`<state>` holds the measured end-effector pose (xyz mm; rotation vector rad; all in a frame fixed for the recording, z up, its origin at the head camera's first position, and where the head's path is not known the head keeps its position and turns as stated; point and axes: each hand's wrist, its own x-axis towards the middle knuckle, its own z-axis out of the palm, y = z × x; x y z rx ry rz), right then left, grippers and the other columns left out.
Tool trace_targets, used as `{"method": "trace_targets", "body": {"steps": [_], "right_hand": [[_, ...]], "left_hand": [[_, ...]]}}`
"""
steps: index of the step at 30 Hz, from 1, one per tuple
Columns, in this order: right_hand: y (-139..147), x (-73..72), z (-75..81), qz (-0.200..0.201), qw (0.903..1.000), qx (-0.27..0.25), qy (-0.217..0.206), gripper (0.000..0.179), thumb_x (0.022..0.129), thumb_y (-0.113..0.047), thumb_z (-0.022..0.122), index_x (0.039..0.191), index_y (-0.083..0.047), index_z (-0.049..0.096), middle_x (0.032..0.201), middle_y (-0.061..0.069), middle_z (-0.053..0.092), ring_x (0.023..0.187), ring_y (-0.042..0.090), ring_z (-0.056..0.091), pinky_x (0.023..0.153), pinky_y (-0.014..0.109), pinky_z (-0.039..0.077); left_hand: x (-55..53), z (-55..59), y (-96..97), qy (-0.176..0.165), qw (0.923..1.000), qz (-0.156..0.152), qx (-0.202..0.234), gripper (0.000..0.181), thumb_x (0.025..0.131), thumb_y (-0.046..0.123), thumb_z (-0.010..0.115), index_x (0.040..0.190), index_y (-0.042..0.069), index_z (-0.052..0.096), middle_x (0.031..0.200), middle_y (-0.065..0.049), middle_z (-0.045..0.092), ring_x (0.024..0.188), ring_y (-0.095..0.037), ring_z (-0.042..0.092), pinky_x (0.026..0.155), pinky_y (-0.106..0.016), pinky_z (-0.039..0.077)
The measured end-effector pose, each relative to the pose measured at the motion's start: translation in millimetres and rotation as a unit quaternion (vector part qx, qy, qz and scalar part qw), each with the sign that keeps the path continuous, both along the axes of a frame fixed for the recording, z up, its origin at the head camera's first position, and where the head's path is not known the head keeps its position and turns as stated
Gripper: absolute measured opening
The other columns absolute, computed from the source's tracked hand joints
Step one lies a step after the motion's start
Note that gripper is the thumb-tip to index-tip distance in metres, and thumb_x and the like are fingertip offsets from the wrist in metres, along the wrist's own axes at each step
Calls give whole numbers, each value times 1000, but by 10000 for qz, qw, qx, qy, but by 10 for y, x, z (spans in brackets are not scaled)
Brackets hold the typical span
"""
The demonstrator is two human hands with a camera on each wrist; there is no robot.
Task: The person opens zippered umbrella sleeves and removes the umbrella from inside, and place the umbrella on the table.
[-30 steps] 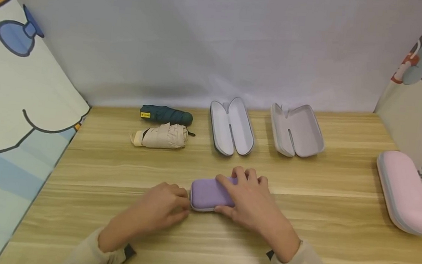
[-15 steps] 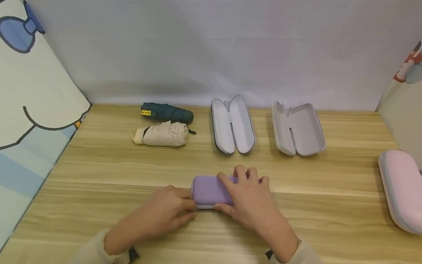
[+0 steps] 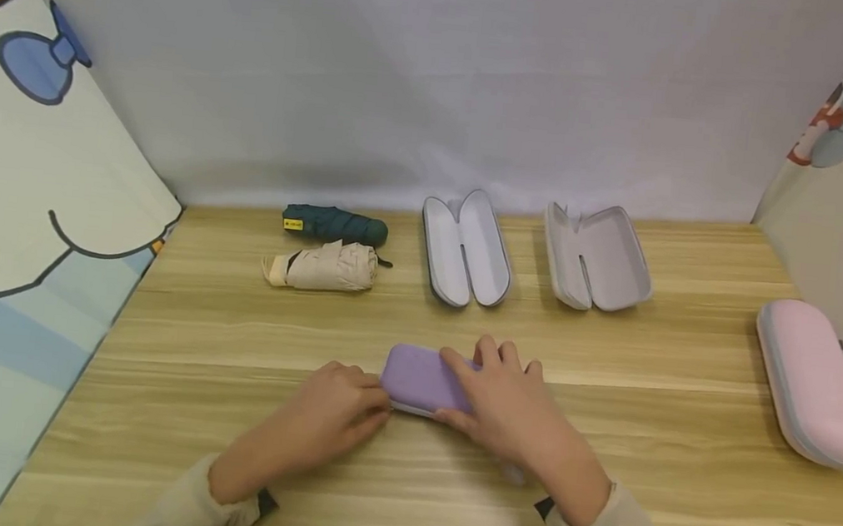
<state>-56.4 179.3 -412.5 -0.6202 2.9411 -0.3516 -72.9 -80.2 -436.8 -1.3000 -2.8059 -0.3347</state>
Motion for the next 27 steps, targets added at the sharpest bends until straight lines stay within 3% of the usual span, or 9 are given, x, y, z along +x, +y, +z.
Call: {"method": "trace_targets", "body": {"steps": [6, 14, 21, 27], "right_hand": [[120, -30, 50, 281, 9979, -368, -449, 73, 94, -50, 75, 157, -25, 49, 127, 12, 57, 107, 28, 56, 80, 51, 50], [178, -17, 119, 682, 9861, -996, -1145, 78, 93, -46, 77, 160, -26, 44, 122, 13, 52, 101, 21, 51, 79, 34, 49], [131, 5, 87, 522, 9774, -1237, -1634, 83, 93, -50, 76, 163, -22, 39, 122, 11, 50, 98, 17, 53, 80, 31, 49], [102, 1, 87, 489, 9789, -1166, -1608, 84, 94, -51, 75, 163, -23, 38, 124, 13, 51, 99, 18, 53, 81, 33, 49]], "left_hand": [[-88, -24, -61, 187, 9995, 173, 210, 5, 95, 23, 76, 91, 20, 76, 86, 7, 71, 77, -14, 66, 68, -32, 48], [-166, -49, -111, 371, 9975, 541, 255, 4, 96, 22, 76, 98, 20, 79, 95, 4, 72, 85, -18, 65, 70, -34, 50], [-178, -45, -133, 232, 9971, 613, 376, 5, 96, 21, 76, 100, 18, 78, 101, 1, 70, 93, -21, 66, 75, -38, 53], [-161, -32, -140, 135, 9980, 489, 389, 4, 95, 21, 77, 99, 19, 78, 106, -1, 71, 98, -22, 68, 77, -39, 54]]}}
